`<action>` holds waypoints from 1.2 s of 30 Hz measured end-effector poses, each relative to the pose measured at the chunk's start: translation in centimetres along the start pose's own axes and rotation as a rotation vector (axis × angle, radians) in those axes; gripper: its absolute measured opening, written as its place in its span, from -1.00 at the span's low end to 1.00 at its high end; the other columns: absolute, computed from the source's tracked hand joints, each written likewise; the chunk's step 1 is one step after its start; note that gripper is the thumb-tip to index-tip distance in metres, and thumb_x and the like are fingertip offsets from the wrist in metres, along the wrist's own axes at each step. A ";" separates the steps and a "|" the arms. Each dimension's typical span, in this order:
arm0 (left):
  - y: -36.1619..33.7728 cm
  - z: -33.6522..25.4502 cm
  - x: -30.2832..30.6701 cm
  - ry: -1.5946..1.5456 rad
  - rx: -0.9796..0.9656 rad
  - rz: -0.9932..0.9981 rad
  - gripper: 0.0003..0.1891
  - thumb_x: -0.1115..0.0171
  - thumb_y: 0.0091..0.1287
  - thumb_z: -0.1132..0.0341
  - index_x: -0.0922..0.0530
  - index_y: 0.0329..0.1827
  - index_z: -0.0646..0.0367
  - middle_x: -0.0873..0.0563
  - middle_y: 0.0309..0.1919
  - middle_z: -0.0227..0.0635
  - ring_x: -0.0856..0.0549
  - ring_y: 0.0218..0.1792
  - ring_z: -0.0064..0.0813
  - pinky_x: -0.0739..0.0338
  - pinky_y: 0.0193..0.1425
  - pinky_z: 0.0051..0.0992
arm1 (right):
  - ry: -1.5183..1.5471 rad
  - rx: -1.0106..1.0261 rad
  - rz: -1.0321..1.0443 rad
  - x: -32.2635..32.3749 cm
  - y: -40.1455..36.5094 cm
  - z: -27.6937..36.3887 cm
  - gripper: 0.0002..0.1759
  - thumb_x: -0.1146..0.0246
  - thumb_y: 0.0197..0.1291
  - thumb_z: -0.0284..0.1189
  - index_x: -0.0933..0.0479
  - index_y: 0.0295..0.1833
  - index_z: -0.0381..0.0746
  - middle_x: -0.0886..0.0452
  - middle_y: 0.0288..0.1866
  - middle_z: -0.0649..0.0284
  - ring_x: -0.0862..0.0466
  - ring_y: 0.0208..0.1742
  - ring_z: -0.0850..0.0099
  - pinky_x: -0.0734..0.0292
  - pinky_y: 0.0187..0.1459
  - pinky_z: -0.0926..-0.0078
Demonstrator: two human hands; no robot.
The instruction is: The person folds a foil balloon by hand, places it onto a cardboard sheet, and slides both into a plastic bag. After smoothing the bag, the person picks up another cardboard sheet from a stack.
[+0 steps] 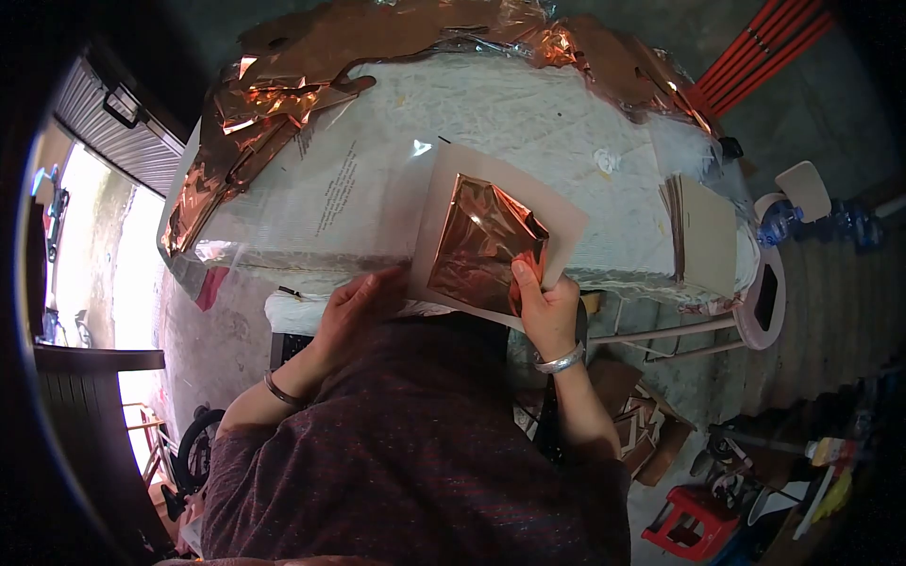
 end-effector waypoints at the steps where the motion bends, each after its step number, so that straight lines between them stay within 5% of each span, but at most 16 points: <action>1: -0.1 -0.1 -0.1 0.001 0.001 0.001 -0.48 0.01 0.52 0.09 -0.37 0.34 0.34 -0.54 0.24 -0.15 -0.55 0.21 -0.38 -0.41 0.31 -0.32 | -0.013 0.010 0.005 0.1 0.0 -0.1 -0.79 -0.26 0.32 -0.44 -0.58 -0.36 -0.34 -0.51 -0.55 0.48 -0.38 -0.51 0.73 -0.29 -0.50 0.66; 7: -0.2 0.8 -0.5 -0.021 -0.018 0.047 -0.53 -0.01 0.51 0.08 -0.45 0.25 0.30 -0.62 0.11 -0.18 -0.60 0.11 -0.43 -0.48 0.25 -0.34 | 0.055 -0.049 -0.002 -0.8 -0.5 -0.4 -0.78 -0.27 0.32 -0.42 -0.60 -0.34 -0.34 -0.51 -0.54 0.49 -0.38 -0.49 0.73 -0.29 -0.47 0.67; 10: -0.2 1.3 -0.4 -0.079 0.122 0.139 -0.58 -0.01 0.51 0.10 -0.49 0.17 0.29 -0.66 0.00 -0.24 -0.65 0.01 -0.44 -0.52 0.20 -0.33 | 0.088 -0.038 -0.028 -1.6 -0.7 0.5 -0.78 -0.27 0.32 -0.41 -0.60 -0.35 -0.33 -0.51 -0.54 0.50 -0.37 -0.49 0.74 -0.29 -0.47 0.67; 13: 0.1 1.0 -1.3 -0.190 0.015 0.058 -0.61 -0.02 0.51 0.11 -0.52 0.12 0.28 -0.68 -0.05 -0.29 -0.67 -0.04 -0.42 -0.55 0.15 -0.33 | 0.045 -0.048 -0.003 -1.0 -0.4 0.0 -0.77 -0.27 0.32 -0.41 -0.60 -0.35 -0.34 -0.50 -0.55 0.49 -0.37 -0.49 0.74 -0.29 -0.47 0.66; 15: 0.0 -0.1 -1.8 -0.190 -0.023 -0.108 -0.63 -0.07 0.49 0.14 -0.57 0.10 0.27 -0.69 -0.13 -0.41 -0.65 -0.14 -0.59 -0.56 0.01 -0.50 | 0.036 -0.030 0.003 -0.6 -0.1 0.1 -0.77 -0.27 0.32 -0.41 -0.60 -0.34 -0.34 -0.51 -0.55 0.49 -0.38 -0.49 0.73 -0.29 -0.48 0.66; 18: 0.6 1.2 1.2 -0.133 -0.006 -0.045 -0.65 -0.09 0.48 0.17 -0.57 0.09 0.27 -0.70 -0.02 -0.27 -0.66 -0.01 -0.44 -0.55 0.13 -0.34 | 0.033 -0.020 0.010 -0.6 -0.1 0.1 -0.78 -0.27 0.32 -0.41 -0.60 -0.33 -0.34 -0.51 -0.56 0.48 -0.39 -0.51 0.73 -0.29 -0.50 0.66; 28: -0.2 0.6 -0.2 -0.059 -0.052 -0.166 -0.62 -0.09 0.48 0.16 -0.55 0.17 0.26 -0.69 0.00 -0.31 -0.64 0.02 -0.47 -0.56 0.15 -0.33 | 0.024 0.007 -0.014 -1.0 -0.3 0.3 -0.78 -0.27 0.32 -0.41 -0.59 -0.35 -0.34 -0.51 -0.56 0.47 -0.39 -0.53 0.72 -0.29 -0.52 0.66; 36: -0.3 1.4 -0.8 -0.162 -0.058 0.005 -0.72 -0.10 0.47 0.17 -0.61 -0.02 0.21 -0.69 -0.27 -0.40 -0.67 -0.18 -0.54 -0.59 0.11 -0.32 | 0.007 0.065 -0.039 -2.2 -0.4 1.0 -0.76 -0.28 0.32 -0.41 -0.58 -0.38 -0.32 -0.47 -0.58 0.50 -0.33 -0.53 0.73 -0.25 -0.50 0.66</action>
Point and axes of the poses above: each hand's wrist, its own y-axis towards the middle knuckle, its own x-axis out of the back of the hand, z = x × y, the point moved 2 cm from there along y, towards the middle knuckle
